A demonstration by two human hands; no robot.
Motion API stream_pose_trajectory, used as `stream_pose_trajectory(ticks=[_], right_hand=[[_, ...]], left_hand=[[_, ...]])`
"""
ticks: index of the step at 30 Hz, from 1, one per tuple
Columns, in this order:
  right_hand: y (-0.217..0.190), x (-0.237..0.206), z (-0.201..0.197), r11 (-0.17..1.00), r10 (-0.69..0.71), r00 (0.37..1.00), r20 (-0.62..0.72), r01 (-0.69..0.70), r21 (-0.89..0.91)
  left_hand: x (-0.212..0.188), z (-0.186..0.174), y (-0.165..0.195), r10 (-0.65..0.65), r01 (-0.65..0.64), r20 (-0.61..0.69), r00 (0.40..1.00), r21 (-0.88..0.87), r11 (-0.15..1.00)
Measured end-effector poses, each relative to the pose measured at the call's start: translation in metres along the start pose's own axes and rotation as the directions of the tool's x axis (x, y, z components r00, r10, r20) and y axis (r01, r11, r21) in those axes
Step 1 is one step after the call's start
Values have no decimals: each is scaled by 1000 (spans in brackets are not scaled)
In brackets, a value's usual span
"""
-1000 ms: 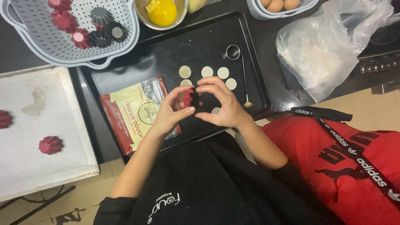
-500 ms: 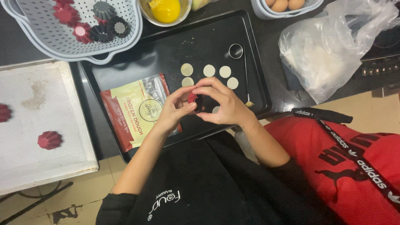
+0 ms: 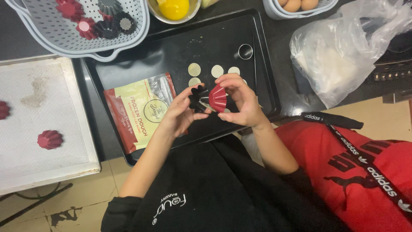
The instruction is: The person carries a tray of molded dough pieces to the counter, then shapes small dough pieces by hand and arranges them on a tray. They brush the dough rounds with egg wash using a brush, then press dough into fluted molds and place the filled molds on a tray.
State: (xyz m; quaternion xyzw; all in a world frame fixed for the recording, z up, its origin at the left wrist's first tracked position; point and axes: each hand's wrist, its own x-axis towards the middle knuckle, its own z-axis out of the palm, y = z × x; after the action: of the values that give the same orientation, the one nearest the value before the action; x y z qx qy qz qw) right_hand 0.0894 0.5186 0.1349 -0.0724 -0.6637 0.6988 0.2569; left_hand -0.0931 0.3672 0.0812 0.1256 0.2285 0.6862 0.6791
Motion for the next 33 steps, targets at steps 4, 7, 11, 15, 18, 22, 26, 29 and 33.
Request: stream_pose_trajectory(ticks=[4, 7, 11, 15, 18, 22, 26, 29, 33], right_hand=[[5, -5, 1, 995, 17, 998, -56, -11, 98], [10, -5, -1, 945, 33, 988, -148, 18, 327], [21, -9, -14, 685, 237, 960, -149, -57, 726], [46, -17, -15, 441, 454, 891, 11, -235, 866], [63, -23, -4, 394, 535, 842, 74, -326, 859], [69, -20, 8, 673, 575, 816, -66, -426, 604], [64, -11, 16, 769, 587, 796, -148, -490, 410], [58, -5, 21, 820, 553, 816, -170, -496, 286], [44, 2, 19, 958, 285, 933, -219, -275, 74]], left_hand=[[4, 3, -2, -11, 11, -4, 1000, -102, 995], [6, 6, -2, -3, 13, 70, 998, -150, 989], [3, 8, 1, 204, -197, -2, 979, 253, 947], [0, 9, 1, 327, -298, 11, 945, 441, 846], [1, 8, -1, 368, -334, 10, 930, 442, 832], [0, 11, -2, 390, -357, 53, 919, 529, 770], [-5, 15, -1, 351, -335, 116, 929, 665, 667], [-4, 14, -2, 371, -336, 114, 922, 711, 618], [4, 7, -8, 333, -224, -149, 931, 487, 844]])
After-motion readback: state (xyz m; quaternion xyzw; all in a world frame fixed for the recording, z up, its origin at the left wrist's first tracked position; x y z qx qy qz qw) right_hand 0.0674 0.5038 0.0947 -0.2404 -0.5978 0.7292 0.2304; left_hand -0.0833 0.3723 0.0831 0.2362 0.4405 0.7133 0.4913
